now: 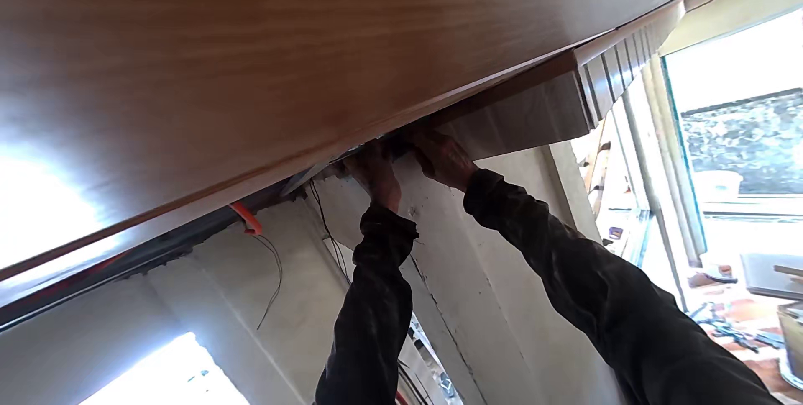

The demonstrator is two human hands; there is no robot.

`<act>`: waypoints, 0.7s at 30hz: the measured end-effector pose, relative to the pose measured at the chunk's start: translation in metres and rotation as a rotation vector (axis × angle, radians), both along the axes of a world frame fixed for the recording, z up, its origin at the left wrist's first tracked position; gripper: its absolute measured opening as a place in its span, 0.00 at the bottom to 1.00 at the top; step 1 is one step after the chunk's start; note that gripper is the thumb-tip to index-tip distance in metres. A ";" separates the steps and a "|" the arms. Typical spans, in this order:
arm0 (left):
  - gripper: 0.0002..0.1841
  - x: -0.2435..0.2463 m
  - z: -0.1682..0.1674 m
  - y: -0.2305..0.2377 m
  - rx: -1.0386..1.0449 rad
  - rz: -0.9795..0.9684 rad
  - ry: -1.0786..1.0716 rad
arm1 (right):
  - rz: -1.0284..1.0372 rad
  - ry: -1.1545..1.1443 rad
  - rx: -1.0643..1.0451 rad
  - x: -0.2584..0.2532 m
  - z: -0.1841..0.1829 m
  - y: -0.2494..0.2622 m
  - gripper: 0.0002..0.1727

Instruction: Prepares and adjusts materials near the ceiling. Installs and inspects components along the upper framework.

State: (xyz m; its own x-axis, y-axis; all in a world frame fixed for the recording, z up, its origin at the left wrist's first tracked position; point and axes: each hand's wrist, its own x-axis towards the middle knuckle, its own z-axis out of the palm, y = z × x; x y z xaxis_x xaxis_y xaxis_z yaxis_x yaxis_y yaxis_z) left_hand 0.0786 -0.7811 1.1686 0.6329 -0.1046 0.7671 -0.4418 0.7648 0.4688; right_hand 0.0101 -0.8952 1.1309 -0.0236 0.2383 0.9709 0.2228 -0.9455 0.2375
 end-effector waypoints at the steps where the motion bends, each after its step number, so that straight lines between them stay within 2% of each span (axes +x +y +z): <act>1: 0.29 -0.001 0.000 0.000 -0.004 -0.003 0.004 | -0.007 -0.011 -0.002 0.000 0.001 0.000 0.12; 8: 0.28 -0.004 -0.001 0.000 -0.038 -0.049 0.014 | 0.020 -0.014 -0.007 0.000 0.004 -0.001 0.13; 17: 0.27 -0.002 0.000 -0.001 -0.034 -0.019 -0.027 | 0.111 -0.044 -0.007 0.008 0.007 -0.003 0.17; 21: 0.27 -0.001 0.000 -0.001 -0.016 -0.015 -0.031 | 0.113 -0.035 0.013 0.010 0.005 0.001 0.15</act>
State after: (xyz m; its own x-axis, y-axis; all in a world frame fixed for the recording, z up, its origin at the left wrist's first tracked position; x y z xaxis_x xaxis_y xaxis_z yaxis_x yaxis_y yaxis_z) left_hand 0.0781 -0.7821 1.1682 0.6077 -0.1012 0.7877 -0.4442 0.7789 0.4427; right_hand 0.0206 -0.8947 1.1363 -0.0833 0.2197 0.9720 0.3201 -0.9178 0.2349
